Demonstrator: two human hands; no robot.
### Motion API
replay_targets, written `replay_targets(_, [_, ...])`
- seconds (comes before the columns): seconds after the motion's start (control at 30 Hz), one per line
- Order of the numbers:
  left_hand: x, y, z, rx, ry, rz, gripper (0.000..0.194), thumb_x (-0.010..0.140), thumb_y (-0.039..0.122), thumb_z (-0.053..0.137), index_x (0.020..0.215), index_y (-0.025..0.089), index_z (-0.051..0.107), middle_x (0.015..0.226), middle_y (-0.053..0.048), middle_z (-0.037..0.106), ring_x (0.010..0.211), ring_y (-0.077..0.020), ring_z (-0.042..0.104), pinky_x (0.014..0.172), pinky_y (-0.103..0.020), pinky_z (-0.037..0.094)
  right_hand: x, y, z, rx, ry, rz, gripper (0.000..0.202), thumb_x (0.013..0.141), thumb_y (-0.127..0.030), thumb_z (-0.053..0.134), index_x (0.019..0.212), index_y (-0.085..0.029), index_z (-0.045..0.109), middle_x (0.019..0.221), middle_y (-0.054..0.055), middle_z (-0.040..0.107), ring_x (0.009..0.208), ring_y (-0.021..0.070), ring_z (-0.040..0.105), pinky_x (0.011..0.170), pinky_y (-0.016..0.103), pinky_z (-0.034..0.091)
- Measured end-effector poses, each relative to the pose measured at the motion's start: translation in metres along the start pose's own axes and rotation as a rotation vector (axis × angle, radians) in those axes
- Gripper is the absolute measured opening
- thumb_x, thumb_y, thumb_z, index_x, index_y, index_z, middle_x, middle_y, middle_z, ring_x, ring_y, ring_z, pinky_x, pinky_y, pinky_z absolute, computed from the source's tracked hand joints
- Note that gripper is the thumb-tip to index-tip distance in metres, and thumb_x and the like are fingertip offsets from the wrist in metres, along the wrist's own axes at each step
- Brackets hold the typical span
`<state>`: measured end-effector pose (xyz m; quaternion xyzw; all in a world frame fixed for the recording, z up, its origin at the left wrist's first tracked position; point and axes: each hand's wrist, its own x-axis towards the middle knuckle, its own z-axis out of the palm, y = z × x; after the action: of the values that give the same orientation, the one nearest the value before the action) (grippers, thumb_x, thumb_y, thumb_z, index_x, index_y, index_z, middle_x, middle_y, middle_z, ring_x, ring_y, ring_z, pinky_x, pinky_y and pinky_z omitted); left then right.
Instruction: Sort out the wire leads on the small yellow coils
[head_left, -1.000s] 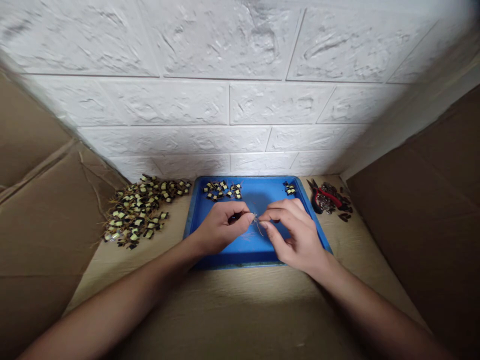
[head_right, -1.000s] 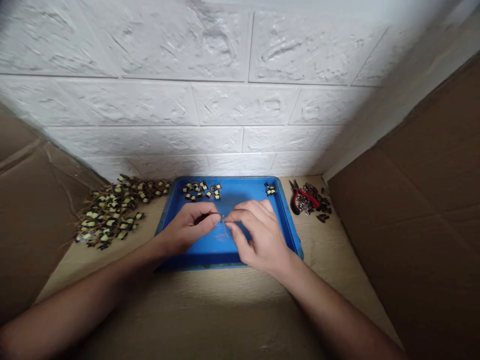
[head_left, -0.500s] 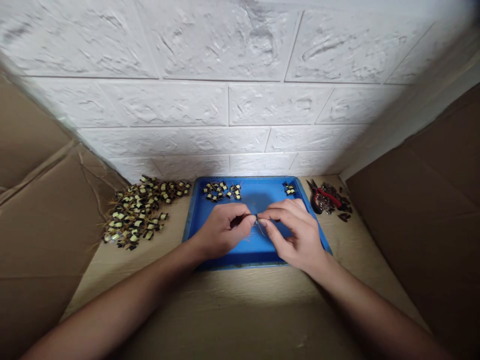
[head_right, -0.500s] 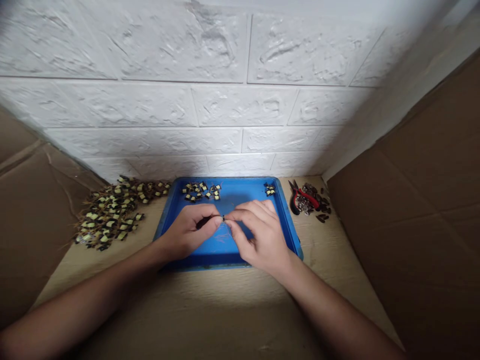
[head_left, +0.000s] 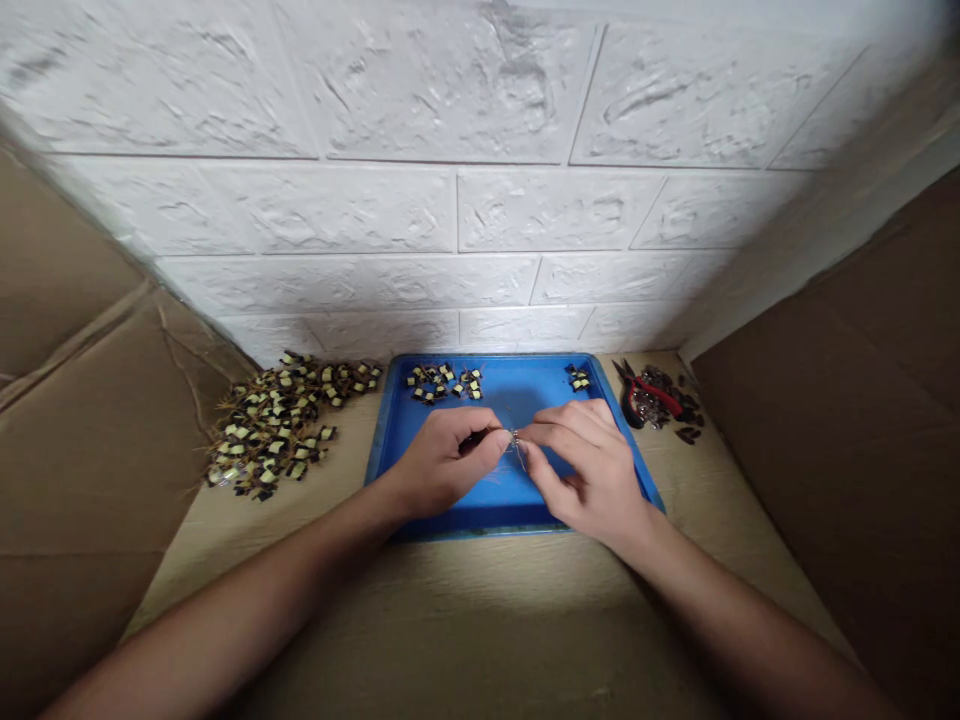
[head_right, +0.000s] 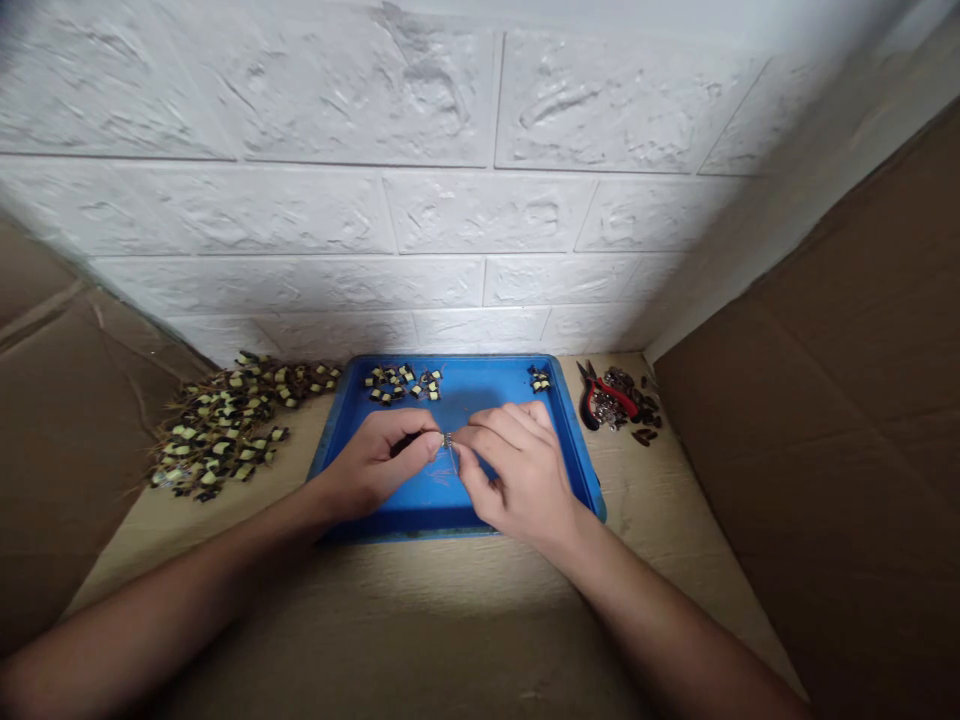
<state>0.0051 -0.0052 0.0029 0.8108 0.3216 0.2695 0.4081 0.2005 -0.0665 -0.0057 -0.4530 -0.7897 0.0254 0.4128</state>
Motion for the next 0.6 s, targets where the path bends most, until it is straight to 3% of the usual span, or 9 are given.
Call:
replay_targets(0.33, [0.0012,0.0011,-0.0014,-0.077,-0.040,0.007,0.033,0.095,0.033,0.049,0.068,0.014,0.056,0.063,0.004,0.043,0.060,-0.0090,0.040,0.057,-0.023,0.031,0.0029,-0.0036,0.0003,0.016,-0.024,0.032,0.011,0.090,-0.015,0.060,0.093,-0.020,0.069,0.090,0.003,0.071,0.081,0.0202,0.064,0.079,0.040,0.040])
replay_targets(0.6, [0.0000,-0.0012,-0.0017,-0.135,-0.047,0.013,0.033,0.096,0.034,0.048,0.073,0.014,0.059,0.067,0.002,0.052,0.064,-0.0104,0.047,0.060,-0.023,0.036,0.0037,-0.0091,0.0050,0.159,0.012,0.121,0.011,0.087,-0.011,0.059,0.085,-0.020,0.065,0.084,0.002,0.069,0.080,0.0192,0.064,0.078,0.039,0.042])
